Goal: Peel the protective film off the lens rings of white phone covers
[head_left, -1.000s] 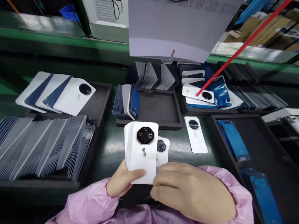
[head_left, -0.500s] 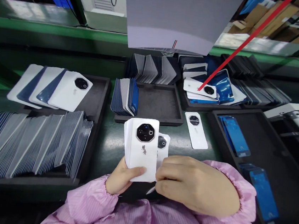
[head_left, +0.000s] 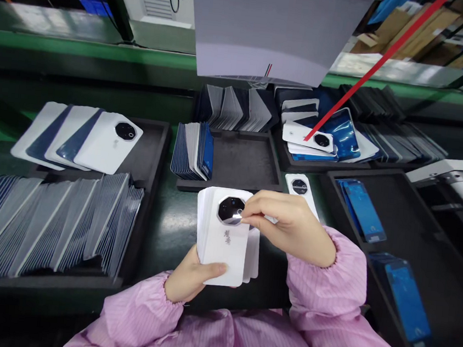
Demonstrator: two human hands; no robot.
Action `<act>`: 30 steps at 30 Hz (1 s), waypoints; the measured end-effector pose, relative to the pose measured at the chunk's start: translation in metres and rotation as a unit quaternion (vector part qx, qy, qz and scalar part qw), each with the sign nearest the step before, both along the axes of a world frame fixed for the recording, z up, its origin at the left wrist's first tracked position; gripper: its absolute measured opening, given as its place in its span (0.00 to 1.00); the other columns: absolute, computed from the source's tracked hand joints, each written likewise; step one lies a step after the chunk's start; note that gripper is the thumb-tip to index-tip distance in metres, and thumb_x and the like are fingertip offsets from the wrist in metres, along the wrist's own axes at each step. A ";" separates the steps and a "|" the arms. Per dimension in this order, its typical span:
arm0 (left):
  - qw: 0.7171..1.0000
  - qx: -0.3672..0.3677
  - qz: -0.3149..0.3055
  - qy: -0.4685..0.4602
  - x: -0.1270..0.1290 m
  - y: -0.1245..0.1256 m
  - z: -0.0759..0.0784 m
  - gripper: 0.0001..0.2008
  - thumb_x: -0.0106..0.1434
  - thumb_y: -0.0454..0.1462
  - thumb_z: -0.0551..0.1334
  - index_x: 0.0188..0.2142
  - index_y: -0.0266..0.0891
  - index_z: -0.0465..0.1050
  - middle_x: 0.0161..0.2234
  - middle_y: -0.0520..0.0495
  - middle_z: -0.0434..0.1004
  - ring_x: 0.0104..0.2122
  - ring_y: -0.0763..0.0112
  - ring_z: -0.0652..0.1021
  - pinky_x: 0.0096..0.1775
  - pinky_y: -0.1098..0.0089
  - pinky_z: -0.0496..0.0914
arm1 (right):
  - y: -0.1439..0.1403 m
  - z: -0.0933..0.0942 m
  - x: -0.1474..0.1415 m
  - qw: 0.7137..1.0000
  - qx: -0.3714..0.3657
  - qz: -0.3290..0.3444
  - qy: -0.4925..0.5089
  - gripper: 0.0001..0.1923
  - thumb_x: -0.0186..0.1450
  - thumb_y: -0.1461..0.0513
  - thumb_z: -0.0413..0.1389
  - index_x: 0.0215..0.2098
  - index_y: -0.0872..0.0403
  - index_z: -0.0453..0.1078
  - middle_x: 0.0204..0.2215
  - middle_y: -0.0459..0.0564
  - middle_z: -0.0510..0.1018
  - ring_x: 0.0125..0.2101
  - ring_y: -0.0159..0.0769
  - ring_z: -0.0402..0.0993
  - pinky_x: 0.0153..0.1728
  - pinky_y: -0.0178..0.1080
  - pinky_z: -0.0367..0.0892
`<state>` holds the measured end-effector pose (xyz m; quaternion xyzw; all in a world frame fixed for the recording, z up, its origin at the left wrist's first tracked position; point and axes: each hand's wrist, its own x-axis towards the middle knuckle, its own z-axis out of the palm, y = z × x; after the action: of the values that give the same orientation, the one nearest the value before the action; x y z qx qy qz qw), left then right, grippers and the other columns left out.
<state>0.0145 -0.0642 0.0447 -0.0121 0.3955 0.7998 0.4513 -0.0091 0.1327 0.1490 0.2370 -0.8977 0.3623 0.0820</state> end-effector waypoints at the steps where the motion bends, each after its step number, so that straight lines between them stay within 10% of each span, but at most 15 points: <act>1: 1.000 -0.002 -0.003 0.001 0.000 0.000 0.000 0.21 0.50 0.35 0.69 0.45 0.35 0.71 0.37 0.39 0.79 0.35 0.53 0.80 0.32 0.60 0.76 | 0.000 -0.001 -0.002 1.000 -0.003 -0.012 0.000 0.07 0.65 0.68 0.53 0.30 0.55 0.70 0.28 0.47 0.76 0.30 0.30 0.72 0.32 0.32 0.67; 23: 1.000 0.014 0.003 0.011 0.003 -0.001 -0.001 0.19 0.51 0.33 0.69 0.44 0.37 0.72 0.37 0.41 0.80 0.33 0.57 0.80 0.31 0.62 0.76 | -0.007 -0.017 -0.011 0.990 0.100 -0.097 0.007 0.03 0.63 0.66 0.55 0.33 0.56 0.71 0.33 0.51 0.75 0.37 0.38 0.70 0.40 0.41 0.67; 27: 0.999 0.028 -0.003 0.025 0.004 0.000 -0.003 0.20 0.52 0.34 0.69 0.45 0.36 0.71 0.37 0.41 0.79 0.32 0.58 0.80 0.30 0.61 0.76 | -0.002 -0.020 -0.014 0.982 0.119 -0.138 -0.042 0.27 0.54 0.56 0.65 0.50 0.54 0.67 0.48 0.56 0.69 0.48 0.47 0.67 0.47 0.49 0.65; 30: 0.998 0.041 -0.015 0.037 0.004 0.001 -0.003 0.21 0.51 0.36 0.70 0.44 0.34 0.71 0.35 0.40 0.80 0.31 0.58 0.79 0.30 0.62 0.76 | 0.005 -0.020 -0.017 0.983 0.089 -0.122 -0.101 0.22 0.55 0.56 0.64 0.46 0.52 0.70 0.43 0.51 0.74 0.42 0.42 0.72 0.43 0.43 0.68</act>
<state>0.0189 -0.0629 0.0416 0.0413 0.3790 0.8085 0.4483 -0.0259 0.1376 0.1288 0.0944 -0.9522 0.2901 0.0129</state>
